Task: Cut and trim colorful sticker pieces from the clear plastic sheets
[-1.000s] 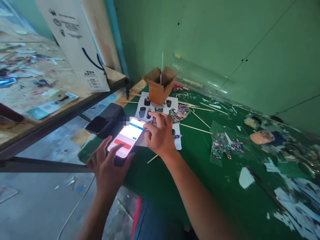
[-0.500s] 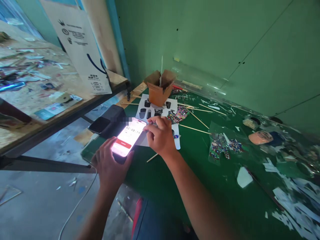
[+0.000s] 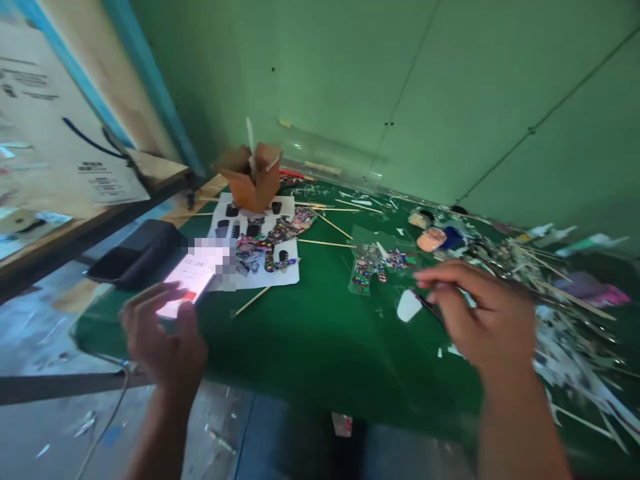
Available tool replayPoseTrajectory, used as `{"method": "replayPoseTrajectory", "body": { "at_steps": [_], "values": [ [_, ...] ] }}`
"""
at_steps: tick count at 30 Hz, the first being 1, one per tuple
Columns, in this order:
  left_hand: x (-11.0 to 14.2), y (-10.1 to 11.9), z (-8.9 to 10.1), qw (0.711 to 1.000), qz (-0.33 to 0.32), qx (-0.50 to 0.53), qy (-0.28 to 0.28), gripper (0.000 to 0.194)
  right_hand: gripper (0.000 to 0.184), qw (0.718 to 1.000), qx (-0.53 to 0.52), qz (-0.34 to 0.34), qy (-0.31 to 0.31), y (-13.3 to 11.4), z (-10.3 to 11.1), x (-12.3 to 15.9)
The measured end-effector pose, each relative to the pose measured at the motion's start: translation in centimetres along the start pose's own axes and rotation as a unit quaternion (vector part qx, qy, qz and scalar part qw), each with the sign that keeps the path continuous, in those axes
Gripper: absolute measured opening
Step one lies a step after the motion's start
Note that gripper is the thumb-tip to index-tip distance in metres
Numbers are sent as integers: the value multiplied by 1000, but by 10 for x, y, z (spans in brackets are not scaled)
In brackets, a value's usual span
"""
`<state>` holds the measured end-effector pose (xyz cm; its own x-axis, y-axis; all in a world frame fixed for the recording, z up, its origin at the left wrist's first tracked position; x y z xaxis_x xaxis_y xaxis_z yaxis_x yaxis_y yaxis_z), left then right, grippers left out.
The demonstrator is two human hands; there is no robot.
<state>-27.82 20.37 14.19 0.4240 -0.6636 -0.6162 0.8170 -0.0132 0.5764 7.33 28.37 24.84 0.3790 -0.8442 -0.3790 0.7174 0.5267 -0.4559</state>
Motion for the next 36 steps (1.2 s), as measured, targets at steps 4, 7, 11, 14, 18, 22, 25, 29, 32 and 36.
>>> {"method": "replayPoseTrajectory", "body": {
  "at_steps": [4, 7, 11, 14, 18, 22, 25, 29, 32, 36],
  "values": [
    [-3, 92, -61, 981, -52, 139, -124, 10, 20, 964, 58, -242, 88, 104, 55, 74],
    [18, 191, -149, 902, -136, 157, -378, 15, 21, 942, 125, -306, -50, 162, 33, 90],
    [59, 270, -231, 826, -181, 2, -534, 29, 23, 927, 178, -288, -159, 192, -9, 93],
    [83, 288, -261, 779, -204, -106, -584, 49, 22, 917, 220, -276, -186, 196, -30, 94],
    [94, 292, -264, 769, -226, -112, -587, 37, 14, 919, 184, -292, -193, 205, -39, 95],
    [94, 285, -260, 764, -242, -100, -590, 31, 14, 924, 102, -309, -200, 214, -39, 86],
    [93, 281, -257, 763, -253, -94, -588, 30, 14, 940, 62, -293, -165, 212, -34, 73],
    [96, 282, -253, 782, -254, -90, -562, 49, 14, 964, 77, -245, -71, 203, -22, 69],
    [102, 284, -252, 784, -264, -95, -554, 49, 17, 959, 116, -258, -34, 205, -16, 82],
    [107, 286, -256, 766, -274, -94, -574, 25, 20, 965, 75, -253, -1, 212, -13, 94]
  ]
}}
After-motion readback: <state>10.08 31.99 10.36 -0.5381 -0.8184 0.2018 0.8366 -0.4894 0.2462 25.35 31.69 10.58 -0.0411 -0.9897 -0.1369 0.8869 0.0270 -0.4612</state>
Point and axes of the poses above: each hand's wrist, its own x-axis away from the middle knuckle, its own z-axis out of the back of the hand, y = z × x, the point moved 9 cm from there along -x, towards the middle knuckle, and after that the axes turned 13 degrees about -y, right-handed, at the moved point
